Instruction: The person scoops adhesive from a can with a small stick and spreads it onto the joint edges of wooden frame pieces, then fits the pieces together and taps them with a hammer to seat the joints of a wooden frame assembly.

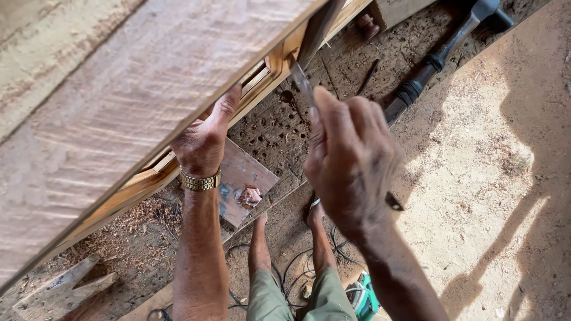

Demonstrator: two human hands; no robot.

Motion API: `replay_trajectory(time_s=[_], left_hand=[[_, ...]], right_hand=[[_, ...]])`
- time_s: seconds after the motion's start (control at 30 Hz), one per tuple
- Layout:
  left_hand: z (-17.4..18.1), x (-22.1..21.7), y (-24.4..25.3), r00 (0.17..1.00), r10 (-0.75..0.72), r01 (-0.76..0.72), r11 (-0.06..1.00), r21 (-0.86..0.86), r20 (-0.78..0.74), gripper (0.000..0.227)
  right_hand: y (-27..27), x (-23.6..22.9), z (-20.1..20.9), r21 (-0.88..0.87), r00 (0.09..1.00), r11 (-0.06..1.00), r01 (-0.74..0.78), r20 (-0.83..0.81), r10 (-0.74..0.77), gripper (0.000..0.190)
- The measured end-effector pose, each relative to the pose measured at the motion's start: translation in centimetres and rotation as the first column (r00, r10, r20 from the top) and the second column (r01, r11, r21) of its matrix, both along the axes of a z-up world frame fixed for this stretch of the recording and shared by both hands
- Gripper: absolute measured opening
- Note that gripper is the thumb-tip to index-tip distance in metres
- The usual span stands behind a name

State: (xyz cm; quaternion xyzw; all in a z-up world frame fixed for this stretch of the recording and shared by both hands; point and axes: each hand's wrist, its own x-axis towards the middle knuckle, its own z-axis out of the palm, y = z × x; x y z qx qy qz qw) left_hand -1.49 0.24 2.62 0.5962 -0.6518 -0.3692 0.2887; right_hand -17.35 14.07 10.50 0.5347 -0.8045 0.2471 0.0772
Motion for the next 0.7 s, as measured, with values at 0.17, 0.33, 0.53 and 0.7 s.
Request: replay_trajectory(time_s=[0.17, 0.33, 0.53, 0.7], left_hand=[[0.7, -0.6, 0.2, 0.966, -0.05, 0.037, 0.998, -0.056, -0.253, 0.034], [1.1, -1.0, 0.1, 0.883, -0.082, 0.068, 0.997, -0.046, -0.462, 0.023], [1.4, -1.0, 0.0, 0.853, -0.098, 0.091, 0.995, -0.038, -0.513, 0.023], [1.6, -1.4, 0.1, 0.823, -0.067, 0.087, 0.996, 0.008, -0.565, 0.025]], right_hand=[[-0.2, 2.4, -0.3, -0.033, 0.998, 0.999, 0.009, 0.066, -0.007, 0.022], [0.8, 2.7, -0.5, -0.025, 0.995, 0.999, 0.031, 0.094, -0.029, 0.025], [2.8, 0.8, -2.1, -0.035, 0.992, 0.999, 0.023, 0.128, -0.018, 0.024], [2.2, -0.3, -3.5, -0.116, 0.982, 0.992, 0.049, 0.188, -0.027, 0.028]])
